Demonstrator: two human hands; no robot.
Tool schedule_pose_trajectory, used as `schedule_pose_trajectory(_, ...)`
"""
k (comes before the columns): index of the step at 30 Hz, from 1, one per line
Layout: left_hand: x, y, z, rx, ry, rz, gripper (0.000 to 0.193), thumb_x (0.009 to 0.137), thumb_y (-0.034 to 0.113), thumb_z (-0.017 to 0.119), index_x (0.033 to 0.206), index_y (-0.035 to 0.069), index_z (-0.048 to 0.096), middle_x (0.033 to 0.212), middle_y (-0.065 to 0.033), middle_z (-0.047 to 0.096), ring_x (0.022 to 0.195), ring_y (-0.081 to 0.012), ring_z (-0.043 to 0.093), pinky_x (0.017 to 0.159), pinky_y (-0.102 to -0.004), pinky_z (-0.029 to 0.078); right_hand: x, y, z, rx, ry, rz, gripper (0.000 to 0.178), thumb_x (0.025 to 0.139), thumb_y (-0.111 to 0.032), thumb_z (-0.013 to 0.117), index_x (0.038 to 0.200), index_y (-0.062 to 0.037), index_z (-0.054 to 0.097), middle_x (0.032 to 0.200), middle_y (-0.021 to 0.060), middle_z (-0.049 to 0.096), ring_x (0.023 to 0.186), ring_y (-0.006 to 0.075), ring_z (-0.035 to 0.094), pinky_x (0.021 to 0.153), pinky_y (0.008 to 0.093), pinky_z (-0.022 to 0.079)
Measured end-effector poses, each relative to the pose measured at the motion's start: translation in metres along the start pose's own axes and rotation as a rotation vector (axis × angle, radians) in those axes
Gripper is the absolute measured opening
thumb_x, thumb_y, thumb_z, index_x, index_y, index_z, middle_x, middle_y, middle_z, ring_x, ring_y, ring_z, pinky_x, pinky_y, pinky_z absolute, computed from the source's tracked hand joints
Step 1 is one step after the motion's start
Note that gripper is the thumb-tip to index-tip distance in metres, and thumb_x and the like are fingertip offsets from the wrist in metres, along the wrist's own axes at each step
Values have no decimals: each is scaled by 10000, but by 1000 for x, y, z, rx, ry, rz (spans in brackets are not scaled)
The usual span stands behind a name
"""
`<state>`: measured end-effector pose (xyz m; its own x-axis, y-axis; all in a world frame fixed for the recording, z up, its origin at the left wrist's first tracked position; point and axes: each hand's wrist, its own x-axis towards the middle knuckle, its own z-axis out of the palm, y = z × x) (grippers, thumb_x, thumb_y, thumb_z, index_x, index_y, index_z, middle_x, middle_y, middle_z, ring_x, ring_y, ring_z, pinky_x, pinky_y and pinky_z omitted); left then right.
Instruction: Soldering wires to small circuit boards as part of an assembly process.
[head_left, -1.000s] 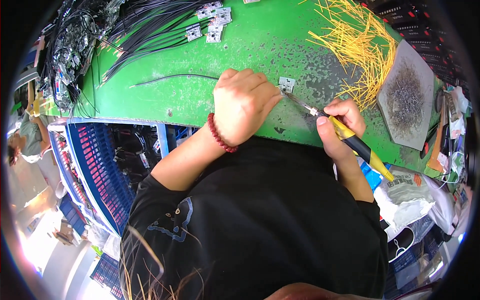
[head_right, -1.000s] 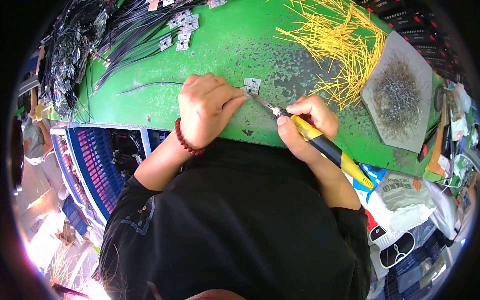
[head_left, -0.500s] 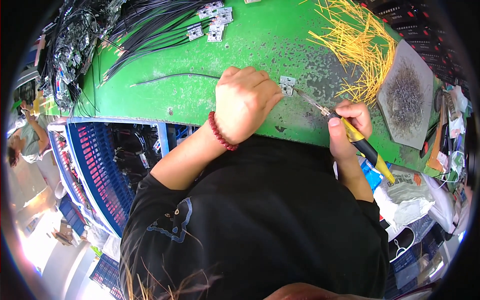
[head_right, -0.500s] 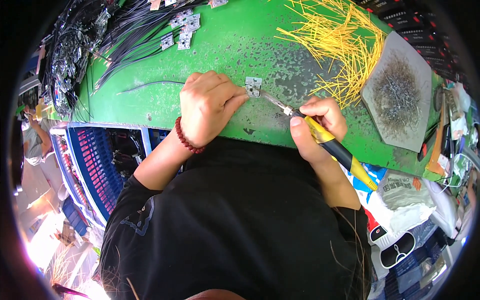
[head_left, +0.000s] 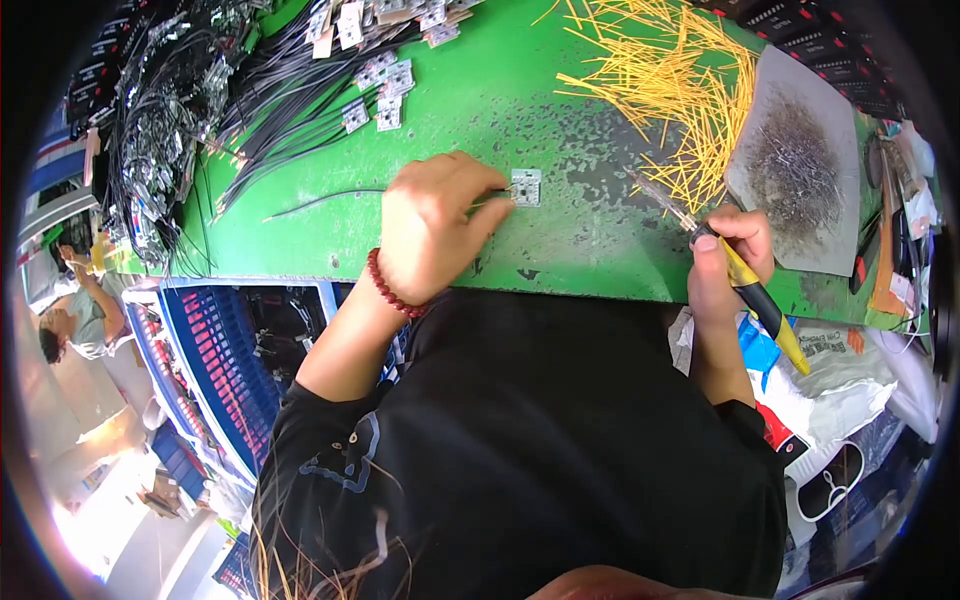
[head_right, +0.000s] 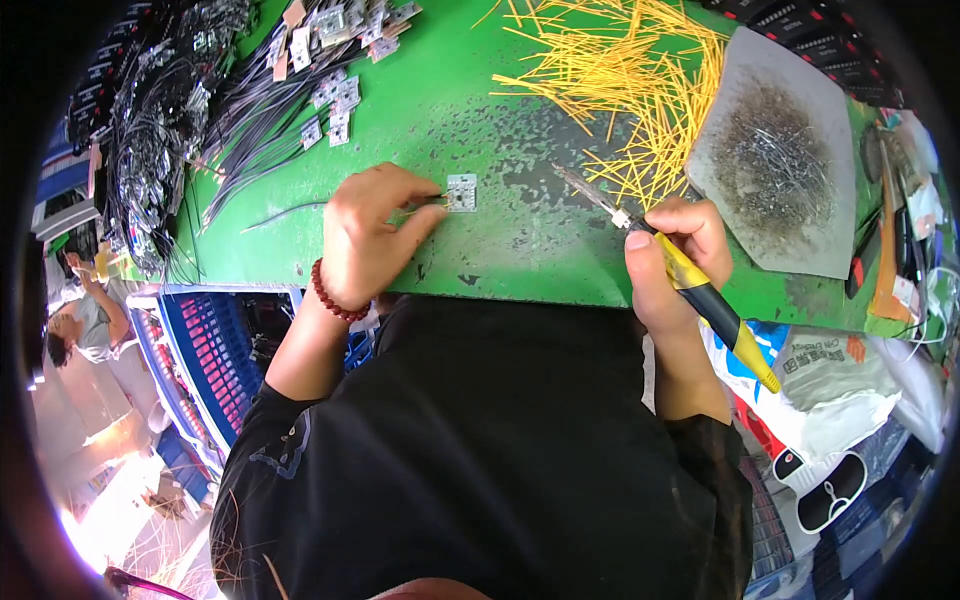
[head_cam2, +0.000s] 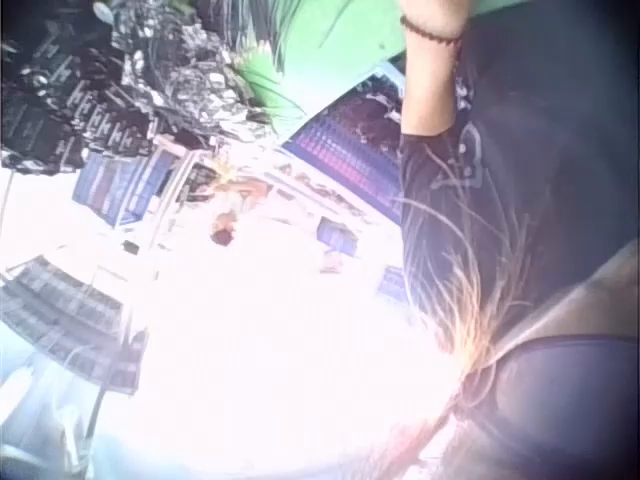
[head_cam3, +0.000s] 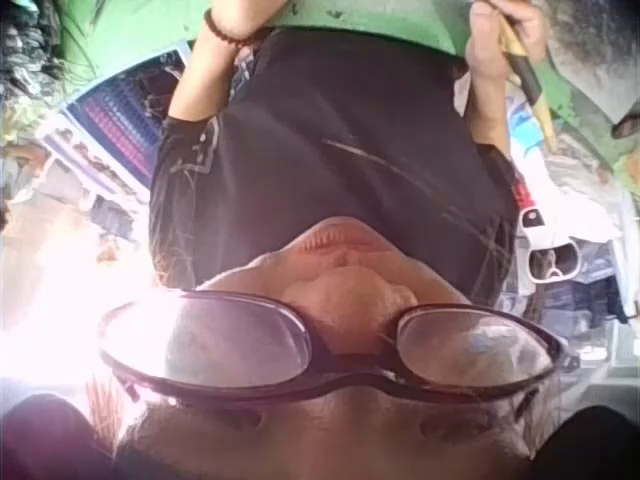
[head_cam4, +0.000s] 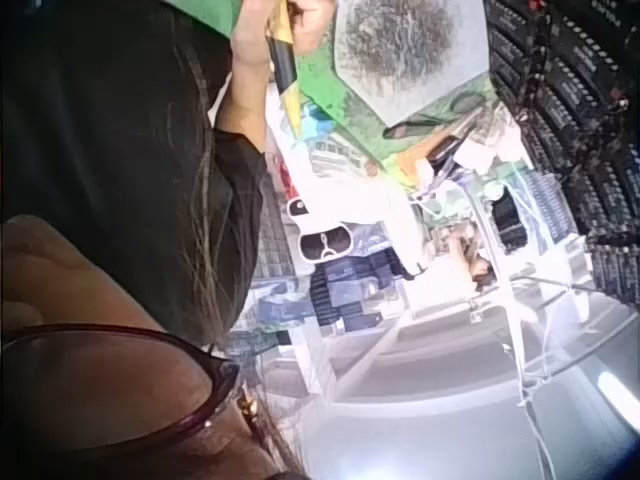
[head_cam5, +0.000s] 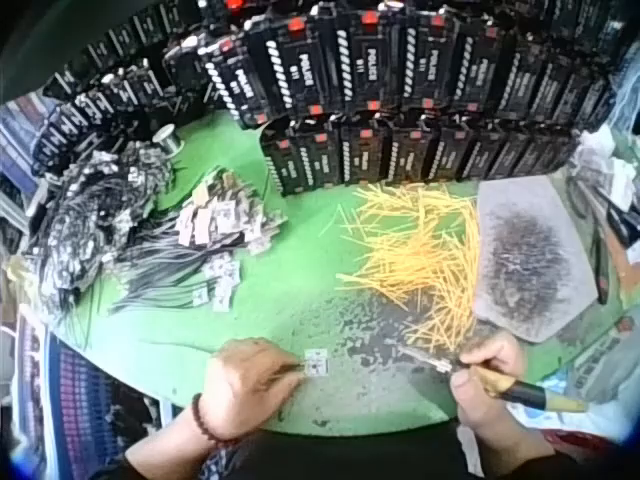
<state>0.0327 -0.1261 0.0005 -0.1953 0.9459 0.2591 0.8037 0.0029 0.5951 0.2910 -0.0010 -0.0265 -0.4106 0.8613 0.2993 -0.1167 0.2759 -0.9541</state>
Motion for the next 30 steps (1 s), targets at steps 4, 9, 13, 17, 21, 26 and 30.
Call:
schedule_pose_trajectory(4,32,6,3,-63,26,32,120,707,89,747,797,69,670,772,-80,634,714,-278,625,636,-385,499,-2,3,-3,29,28,21,204,821,-70,688,908,-27,509,770,16,509,659,58,414,591,215,327)
schedule_pose_trajectory(9,100,14,31,76,-143,342,81,769,100,696,833,76,654,828,-64,626,784,-278,627,672,-386,506,-4,3,-4,-53,-15,-26,209,814,-95,710,898,-25,531,774,25,534,654,62,432,585,216,345)
schedule_pose_trajectory(13,134,7,50,44,-284,464,91,764,113,689,805,68,622,843,-73,605,834,-286,619,704,-408,502,-3,5,-3,-40,-12,-55,205,812,-94,710,890,-23,534,754,20,529,637,63,431,570,219,342)
schedule_pose_trajectory(17,141,-3,51,51,-349,598,99,787,120,666,817,64,590,822,-88,593,831,-302,611,704,-414,499,-1,4,-2,-17,10,2,214,812,-93,714,890,-21,528,757,22,537,642,57,433,575,212,343)
schedule_pose_trajectory(21,124,-5,30,92,-198,374,85,828,144,646,861,86,594,782,-92,619,749,-336,611,659,-411,504,0,8,-3,-41,5,-29,186,817,-68,691,886,-21,524,757,17,525,643,57,429,579,211,344)
schedule_pose_trajectory(26,108,-22,13,209,-103,354,164,782,151,716,934,122,662,753,-22,679,732,-236,653,639,-365,520,1,7,-3,-56,-14,-40,186,813,-57,686,896,-21,524,764,13,515,648,58,416,585,213,337)
schedule_pose_trajectory(30,93,-15,3,-7,-18,201,160,758,113,739,910,77,705,809,-53,709,757,-231,663,678,-346,527,-2,6,0,-82,-16,-48,195,814,-73,695,897,-23,526,773,17,521,657,62,420,594,216,342)
